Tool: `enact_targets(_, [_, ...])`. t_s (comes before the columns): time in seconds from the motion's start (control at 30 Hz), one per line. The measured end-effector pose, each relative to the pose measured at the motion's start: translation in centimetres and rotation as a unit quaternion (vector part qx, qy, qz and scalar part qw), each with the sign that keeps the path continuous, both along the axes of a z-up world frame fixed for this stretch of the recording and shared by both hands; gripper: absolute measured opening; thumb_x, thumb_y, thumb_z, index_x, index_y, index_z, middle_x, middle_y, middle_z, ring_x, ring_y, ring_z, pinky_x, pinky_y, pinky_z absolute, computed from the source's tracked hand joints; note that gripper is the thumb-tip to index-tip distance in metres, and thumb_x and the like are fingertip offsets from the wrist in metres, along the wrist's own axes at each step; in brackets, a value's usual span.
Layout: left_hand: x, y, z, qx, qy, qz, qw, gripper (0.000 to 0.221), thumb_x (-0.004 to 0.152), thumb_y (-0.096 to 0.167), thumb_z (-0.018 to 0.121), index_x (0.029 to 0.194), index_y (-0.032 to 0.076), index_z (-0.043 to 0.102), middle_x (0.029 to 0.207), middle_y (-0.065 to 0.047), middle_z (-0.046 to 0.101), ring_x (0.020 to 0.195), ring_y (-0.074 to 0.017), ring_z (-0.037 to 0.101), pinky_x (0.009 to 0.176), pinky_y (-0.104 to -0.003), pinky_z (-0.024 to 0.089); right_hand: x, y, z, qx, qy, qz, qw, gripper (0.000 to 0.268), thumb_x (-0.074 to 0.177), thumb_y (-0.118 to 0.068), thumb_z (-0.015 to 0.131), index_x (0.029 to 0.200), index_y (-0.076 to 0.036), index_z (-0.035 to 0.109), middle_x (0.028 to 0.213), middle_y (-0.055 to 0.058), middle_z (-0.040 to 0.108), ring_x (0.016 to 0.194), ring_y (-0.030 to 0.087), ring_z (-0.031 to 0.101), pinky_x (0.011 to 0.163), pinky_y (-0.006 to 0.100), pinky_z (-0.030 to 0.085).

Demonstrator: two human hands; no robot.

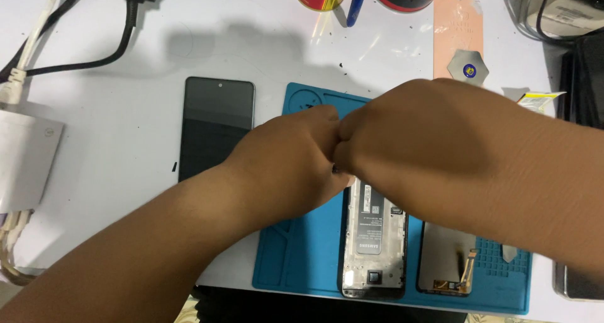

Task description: Disassembling a mobile phone by removing screws and internal components using a screwdriver and prying tool.

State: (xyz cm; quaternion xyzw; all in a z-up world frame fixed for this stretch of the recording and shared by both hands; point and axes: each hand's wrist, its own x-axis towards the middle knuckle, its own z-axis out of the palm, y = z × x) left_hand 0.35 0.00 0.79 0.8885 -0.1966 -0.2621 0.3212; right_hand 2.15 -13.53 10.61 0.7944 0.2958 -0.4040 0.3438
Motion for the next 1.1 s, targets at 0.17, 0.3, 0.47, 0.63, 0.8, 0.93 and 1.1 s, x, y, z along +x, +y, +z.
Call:
enact_targets(0.17, [-0.1,0.1,-1.6,-0.015,-0.055,-0.004,0.998,0.025,0.087,0.039,0.075,0.096,0.02,0.061,0.093,0.0,0.06,0.08,-0.0271,0.063,0.059,-0.047,0.049,-0.1,0.2,0.3,0.0,-0.007,-0.005,1.0,0.023,0.09,-0.006,0.05,0.074,-0.021,0.053,0.068,-0.005,0.055,0.06,0.016,0.053,0.058,0.032,0.044])
enact_targets(0.3, [-0.1,0.1,-0.1,0.003,-0.034,-0.022,0.999,0.016,0.088,0.036,0.073,0.102,0.031,0.068,0.093,0.002,0.056,0.081,-0.0255,0.061,0.061,-0.047,0.049,-0.5,1.0,0.8,-0.019,-0.044,-0.048,0.998,0.024,0.089,-0.006,0.055,0.101,-0.026,0.06,0.081,-0.002,0.067,0.071,0.025,0.068,0.053,0.039,0.05])
enact_targets(0.47, [-0.1,0.2,-0.9,-0.012,-0.058,-0.026,0.998,0.02,0.088,0.035,0.073,0.103,0.027,0.065,0.101,0.002,0.059,0.081,-0.0258,0.062,0.059,-0.047,0.05,0.1,1.2,0.3,-0.027,-0.058,-0.097,0.993,0.025,0.083,-0.008,0.053,0.063,-0.022,0.058,0.062,-0.004,0.056,0.055,0.015,0.051,0.051,0.03,0.039])
enact_targets(0.63, [0.0,0.2,-0.3,-0.022,-0.051,-0.032,0.998,0.023,0.087,0.032,0.072,0.109,0.032,0.065,0.097,0.001,0.057,0.077,-0.0274,0.063,0.057,-0.048,0.049,0.2,0.8,0.0,-0.051,-0.027,-0.057,0.997,0.025,0.083,-0.011,0.052,0.061,-0.021,0.045,0.054,-0.008,0.041,0.05,0.011,0.035,0.049,0.028,0.031])
enact_targets(0.8, [0.2,0.1,0.6,0.027,-0.006,-0.025,0.999,0.01,0.093,0.04,0.066,0.096,0.031,0.067,0.092,0.004,0.055,0.075,-0.0233,0.06,0.059,-0.042,0.048,0.4,0.1,-1.0,-0.023,-0.015,-0.061,0.998,0.023,0.082,-0.014,0.053,0.061,-0.022,0.048,0.061,-0.01,0.048,0.058,0.011,0.046,0.057,0.029,0.035])
enact_targets(0.93, [0.3,0.3,0.7,0.003,0.014,-0.026,1.0,0.016,0.092,0.032,0.062,0.079,0.025,0.058,0.087,0.004,0.055,0.071,-0.02,0.055,0.057,-0.04,0.043,0.4,2.1,-0.1,-0.051,0.005,-0.122,0.991,0.016,0.074,-0.012,0.064,0.063,-0.022,0.058,0.058,-0.007,0.056,0.057,0.014,0.053,0.057,0.031,0.042])
enact_targets(1.1, [0.1,0.3,-0.7,-0.016,-0.032,-0.013,0.999,0.027,0.093,0.038,0.066,0.072,0.023,0.056,0.085,0.005,0.056,0.075,-0.0192,0.058,0.056,-0.041,0.045,0.1,1.9,0.8,-0.033,0.002,-0.031,0.999,0.019,0.081,-0.005,0.056,0.072,-0.022,0.056,0.064,-0.006,0.057,0.059,0.018,0.053,0.052,0.033,0.041])
